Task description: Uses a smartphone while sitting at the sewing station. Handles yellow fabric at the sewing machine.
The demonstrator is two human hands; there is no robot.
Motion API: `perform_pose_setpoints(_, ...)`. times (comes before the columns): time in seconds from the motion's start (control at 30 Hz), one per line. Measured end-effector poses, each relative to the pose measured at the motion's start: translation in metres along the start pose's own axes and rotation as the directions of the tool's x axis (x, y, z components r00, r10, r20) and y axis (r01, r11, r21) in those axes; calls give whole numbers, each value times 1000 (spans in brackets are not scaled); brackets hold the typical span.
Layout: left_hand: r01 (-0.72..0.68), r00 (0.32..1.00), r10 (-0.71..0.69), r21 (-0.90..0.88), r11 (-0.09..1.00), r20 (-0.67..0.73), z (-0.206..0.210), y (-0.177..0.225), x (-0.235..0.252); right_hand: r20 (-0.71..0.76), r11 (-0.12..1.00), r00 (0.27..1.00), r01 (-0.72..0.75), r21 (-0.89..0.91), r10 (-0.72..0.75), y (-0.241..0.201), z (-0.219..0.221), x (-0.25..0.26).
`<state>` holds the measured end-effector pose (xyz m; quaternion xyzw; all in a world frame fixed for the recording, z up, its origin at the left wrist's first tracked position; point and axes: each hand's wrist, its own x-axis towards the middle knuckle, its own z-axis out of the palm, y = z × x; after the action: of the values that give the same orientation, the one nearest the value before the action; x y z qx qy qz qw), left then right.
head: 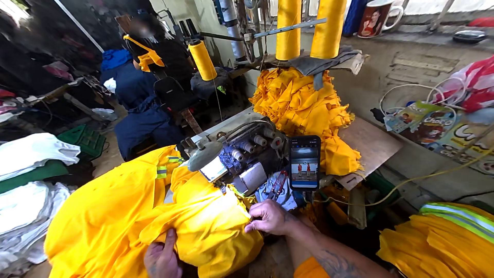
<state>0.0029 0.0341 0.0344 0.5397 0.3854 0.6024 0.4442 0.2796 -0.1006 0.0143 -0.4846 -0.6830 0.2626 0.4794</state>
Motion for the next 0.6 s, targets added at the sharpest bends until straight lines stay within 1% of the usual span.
perform_pose_setpoints(0.13, 3, 1000, -3, -3, 1000, 2, 0, -1, 0, 23, 998, 998, -52, -18, 53, -2, 0, 0)
perform_pose_setpoints(0.3, 6, 1000, -6, -8, 1000, 9, -1, -1, 0, 48, 997, 997, -66, -34, 67, -4, -2, 1)
perform_pose_setpoints(0.6, -4, 1000, 4, 2, 1000, 11, 0, 0, 0, 10, 1000, 1000, 0, -18, 0, 0, 0, 0)
